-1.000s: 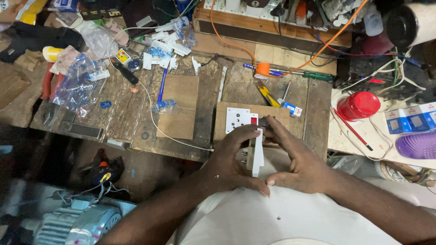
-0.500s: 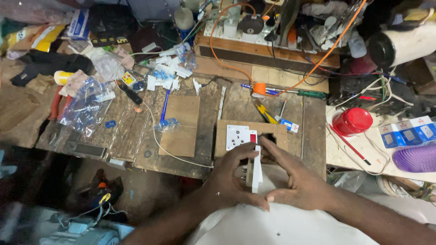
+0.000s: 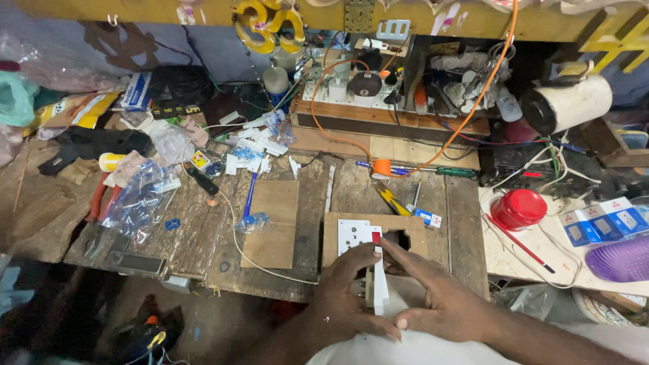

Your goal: The person places a white plastic switch plate onto a wooden board, then uses a yellow utility knife to trim the plate. They mark the board with a blue pen, remove the plate, and open a small box to retrieve another component. The person continues to handle the switch plate and box contents on the workbench.

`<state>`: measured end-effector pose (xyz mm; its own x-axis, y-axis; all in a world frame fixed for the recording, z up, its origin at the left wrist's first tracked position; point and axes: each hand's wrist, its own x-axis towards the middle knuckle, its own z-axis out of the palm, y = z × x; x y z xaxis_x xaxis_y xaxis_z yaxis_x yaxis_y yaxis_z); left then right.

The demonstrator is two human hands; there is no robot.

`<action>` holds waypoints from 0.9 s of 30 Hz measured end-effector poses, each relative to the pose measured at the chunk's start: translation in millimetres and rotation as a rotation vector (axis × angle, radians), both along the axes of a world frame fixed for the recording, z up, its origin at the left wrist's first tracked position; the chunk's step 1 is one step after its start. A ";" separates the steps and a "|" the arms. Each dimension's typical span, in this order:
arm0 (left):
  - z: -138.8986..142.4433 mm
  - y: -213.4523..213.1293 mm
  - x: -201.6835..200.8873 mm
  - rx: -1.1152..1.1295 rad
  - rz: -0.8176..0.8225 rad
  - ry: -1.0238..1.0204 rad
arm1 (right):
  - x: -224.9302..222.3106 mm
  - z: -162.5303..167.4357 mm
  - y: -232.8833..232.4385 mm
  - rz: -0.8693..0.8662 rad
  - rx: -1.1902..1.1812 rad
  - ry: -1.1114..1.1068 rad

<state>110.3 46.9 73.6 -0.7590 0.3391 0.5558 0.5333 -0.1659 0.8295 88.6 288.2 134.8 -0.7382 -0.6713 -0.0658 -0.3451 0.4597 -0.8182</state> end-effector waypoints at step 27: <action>-13.7 -19.0 -60.9 -0.619 0.261 -0.209 | -90.3 -65.1 27.5 -0.155 0.227 0.387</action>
<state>49.4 27.9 59.9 -0.9287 0.3379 0.1529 0.3101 0.4814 0.8198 -1.7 315.8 69.6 -0.8279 -0.5516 0.1018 -0.5180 0.6823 -0.5158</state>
